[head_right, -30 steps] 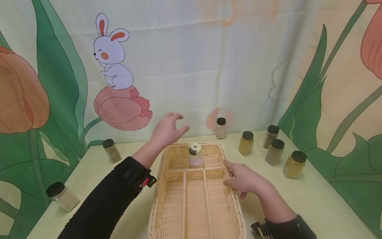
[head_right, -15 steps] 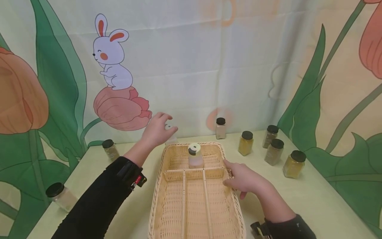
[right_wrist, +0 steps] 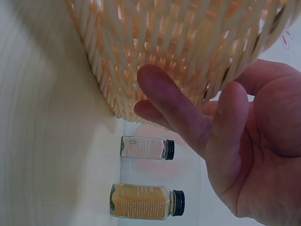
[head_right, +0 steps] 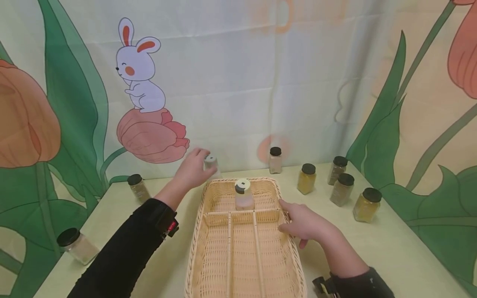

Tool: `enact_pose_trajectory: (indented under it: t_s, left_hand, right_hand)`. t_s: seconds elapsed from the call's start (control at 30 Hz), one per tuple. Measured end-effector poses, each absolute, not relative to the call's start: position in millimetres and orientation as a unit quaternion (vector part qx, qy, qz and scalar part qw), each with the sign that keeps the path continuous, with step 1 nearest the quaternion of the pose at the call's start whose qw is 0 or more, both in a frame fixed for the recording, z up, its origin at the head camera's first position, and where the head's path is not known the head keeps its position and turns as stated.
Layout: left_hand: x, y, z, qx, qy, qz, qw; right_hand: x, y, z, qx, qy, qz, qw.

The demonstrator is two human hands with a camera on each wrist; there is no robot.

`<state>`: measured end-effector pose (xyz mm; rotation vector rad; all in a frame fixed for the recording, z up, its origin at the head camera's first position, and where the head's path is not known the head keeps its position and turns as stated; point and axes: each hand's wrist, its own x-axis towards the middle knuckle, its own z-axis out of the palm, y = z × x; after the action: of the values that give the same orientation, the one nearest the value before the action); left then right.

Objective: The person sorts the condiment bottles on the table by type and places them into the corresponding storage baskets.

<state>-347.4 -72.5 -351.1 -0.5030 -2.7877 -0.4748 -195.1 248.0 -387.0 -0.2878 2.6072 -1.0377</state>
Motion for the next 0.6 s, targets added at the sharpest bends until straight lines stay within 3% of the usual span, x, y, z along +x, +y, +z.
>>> enact_pose_trajectory:
  t_s: [0.6]
  left_hand:
    - [-358,-67,-376,-0.207,-0.971,-0.100,0.062]
  right_hand:
    - [-196,250,-388,-0.098,0.910,-0.367,0.165]
